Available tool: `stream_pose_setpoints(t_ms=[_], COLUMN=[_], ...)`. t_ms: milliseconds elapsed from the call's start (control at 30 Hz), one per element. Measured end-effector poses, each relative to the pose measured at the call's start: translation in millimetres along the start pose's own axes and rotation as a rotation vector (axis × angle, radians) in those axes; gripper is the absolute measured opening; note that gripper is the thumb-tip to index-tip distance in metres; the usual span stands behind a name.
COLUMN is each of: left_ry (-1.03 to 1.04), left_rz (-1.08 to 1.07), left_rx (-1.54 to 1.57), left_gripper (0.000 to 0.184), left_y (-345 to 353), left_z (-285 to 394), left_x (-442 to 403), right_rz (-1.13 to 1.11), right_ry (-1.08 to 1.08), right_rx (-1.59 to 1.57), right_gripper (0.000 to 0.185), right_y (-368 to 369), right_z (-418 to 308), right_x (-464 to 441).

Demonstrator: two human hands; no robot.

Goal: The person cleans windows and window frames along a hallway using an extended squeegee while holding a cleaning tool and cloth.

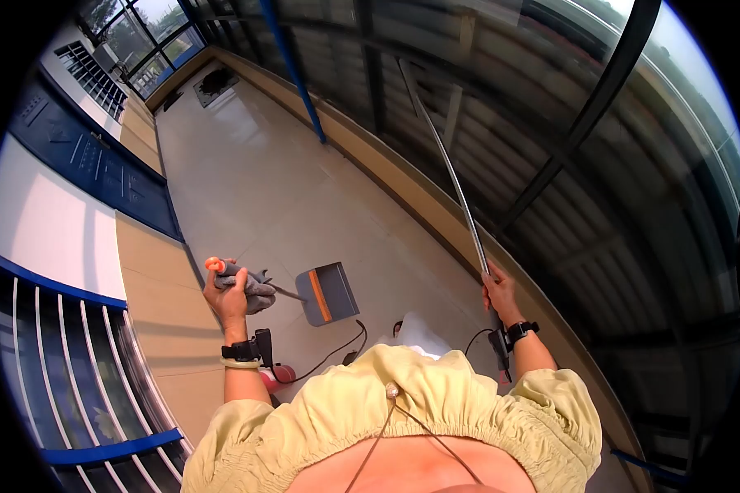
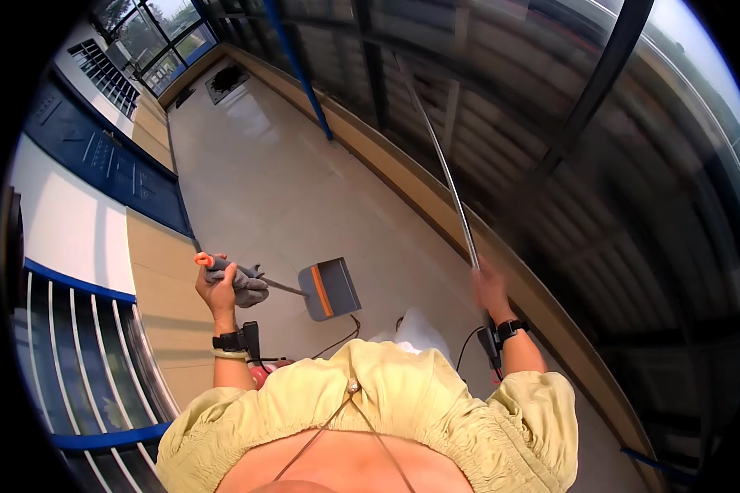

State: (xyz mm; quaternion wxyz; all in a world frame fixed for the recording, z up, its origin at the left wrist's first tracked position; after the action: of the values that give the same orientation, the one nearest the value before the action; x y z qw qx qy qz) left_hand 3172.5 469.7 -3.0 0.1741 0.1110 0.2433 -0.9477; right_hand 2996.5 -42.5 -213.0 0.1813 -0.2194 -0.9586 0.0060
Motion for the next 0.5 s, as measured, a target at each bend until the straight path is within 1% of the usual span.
stream_pose_setpoints(t_ms=[33, 67, 100, 200, 267, 367, 467, 500], left_ry=[-0.012, -0.022, -0.032, -0.081, -0.104, -0.136, -0.134, -0.123], left_rz=[0.028, 0.056, 0.081, 0.125, 0.135, 0.122, 0.074, 0.057], left_rx=[0.011, 0.025, 0.039, 0.077, 0.123, 0.186, 0.201, 0.191], left_gripper=[0.024, 0.024, 0.024, 0.026, 0.027, 0.029, 0.029, 0.029], left_y=[-2, -1, -3, -13, -17, -21, -24, -23], left_z=[-2, -2, -3, -9, -13, -26, -33, -33], left_x=[2, 3, 1, -1, -7, -18, -38, -43], right_rz=[-0.013, -0.027, -0.063, -0.106, -0.074, -0.036, -0.034, -0.053], right_ry=[-0.01, 0.021, 0.01, 0.018, 0.007, 0.06, 0.059, 0.08], right_rx=[0.003, -0.005, 0.05, 0.128, 0.159, 0.24, 0.422, 0.438], right_gripper=[0.045, 0.046, 0.046, 0.047, 0.046, 0.045, 0.043, 0.041], right_y=[8, 17, 26, 49, 63, 77, 103, 111], right_z=[-1, -18, -29, -37, -29, -23, -39, -41], right_x=[-33, -58, -83, -118, -118, -99, -95, -101])
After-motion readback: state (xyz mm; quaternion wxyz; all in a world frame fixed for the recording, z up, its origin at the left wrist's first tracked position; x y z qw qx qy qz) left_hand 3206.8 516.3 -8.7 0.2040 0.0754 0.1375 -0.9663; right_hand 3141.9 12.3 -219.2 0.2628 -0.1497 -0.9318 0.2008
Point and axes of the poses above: each hand's wrist, its own x-axis away from the middle knuckle, its own y-axis out of the palm, z = x × y, the point moved 2 cm from there along -x, towards the middle knuckle, and after that the axes turned 2 degrees about -y, right-handed, at the moved point
